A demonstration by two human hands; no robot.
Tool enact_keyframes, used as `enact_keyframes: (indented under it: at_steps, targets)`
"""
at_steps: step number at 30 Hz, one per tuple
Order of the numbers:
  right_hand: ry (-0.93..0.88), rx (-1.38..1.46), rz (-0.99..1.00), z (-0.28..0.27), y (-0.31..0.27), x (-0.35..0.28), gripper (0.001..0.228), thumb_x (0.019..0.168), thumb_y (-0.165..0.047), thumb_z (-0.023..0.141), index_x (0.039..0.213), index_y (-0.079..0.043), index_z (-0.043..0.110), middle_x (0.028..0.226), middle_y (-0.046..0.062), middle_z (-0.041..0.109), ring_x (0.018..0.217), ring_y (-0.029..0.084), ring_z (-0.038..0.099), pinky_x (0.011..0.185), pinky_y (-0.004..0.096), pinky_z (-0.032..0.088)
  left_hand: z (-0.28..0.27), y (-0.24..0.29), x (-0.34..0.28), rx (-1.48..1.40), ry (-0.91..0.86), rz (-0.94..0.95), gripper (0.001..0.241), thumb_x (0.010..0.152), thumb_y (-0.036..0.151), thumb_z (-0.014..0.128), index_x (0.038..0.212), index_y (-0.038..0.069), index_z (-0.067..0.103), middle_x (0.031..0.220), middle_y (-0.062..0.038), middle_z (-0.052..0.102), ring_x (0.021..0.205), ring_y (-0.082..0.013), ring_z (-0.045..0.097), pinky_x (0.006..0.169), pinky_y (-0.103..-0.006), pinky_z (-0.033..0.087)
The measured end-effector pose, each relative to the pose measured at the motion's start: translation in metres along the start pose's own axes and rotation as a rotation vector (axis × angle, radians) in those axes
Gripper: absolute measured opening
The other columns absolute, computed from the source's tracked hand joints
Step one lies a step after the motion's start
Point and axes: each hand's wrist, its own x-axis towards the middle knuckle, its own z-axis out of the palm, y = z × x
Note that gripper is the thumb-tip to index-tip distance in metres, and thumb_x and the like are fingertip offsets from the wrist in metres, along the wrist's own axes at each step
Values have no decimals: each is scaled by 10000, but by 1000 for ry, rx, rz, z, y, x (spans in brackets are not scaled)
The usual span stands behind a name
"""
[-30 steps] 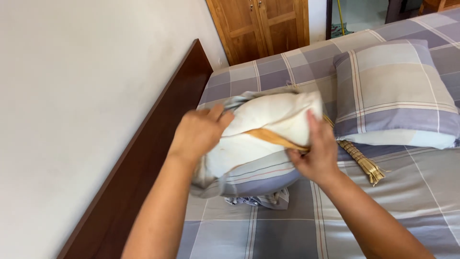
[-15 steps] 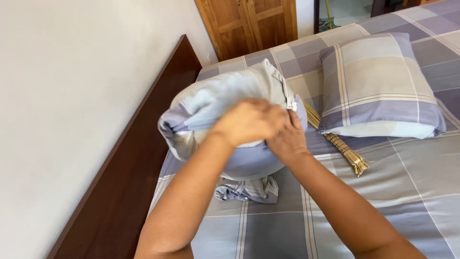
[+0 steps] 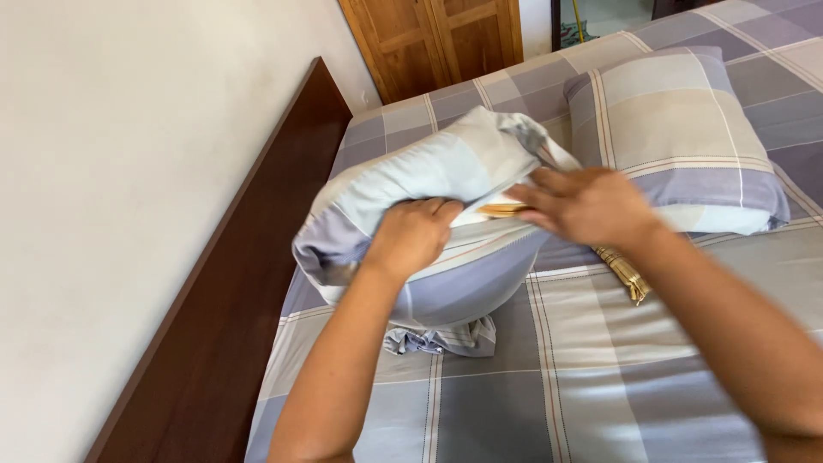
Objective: The person inserts a white pillow into a gray and white checkered pillowcase on a bed. They pull the fabric over the pillow, tuck the corners, and smooth the surface. Finally, they fold a separate piece of gray fabric on the bed.
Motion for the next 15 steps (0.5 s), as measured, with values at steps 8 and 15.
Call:
enact_keyframes:
  at_steps: [8,15]
  targets:
    - [-121,2,524,-6,41,-11,637,919,-540,684,1371,-96,618,1080,155,717,915,283,683,744,401,555,-40,43,-24,8,-355,-173,773,799,436,764,1478,130,560,1398,-117,521,1320,-275,460,1153,-459,305]
    - [-249,618,766,8,70,-18,533,864,-348,822,1305,-71,707,1001,187,757,897,250,716,818,387,553,-92,12,-94,351,-325,-11,286,899,72,772,1159,168,701,1461,-19,640,1363,-188,589,1194,-348,369]
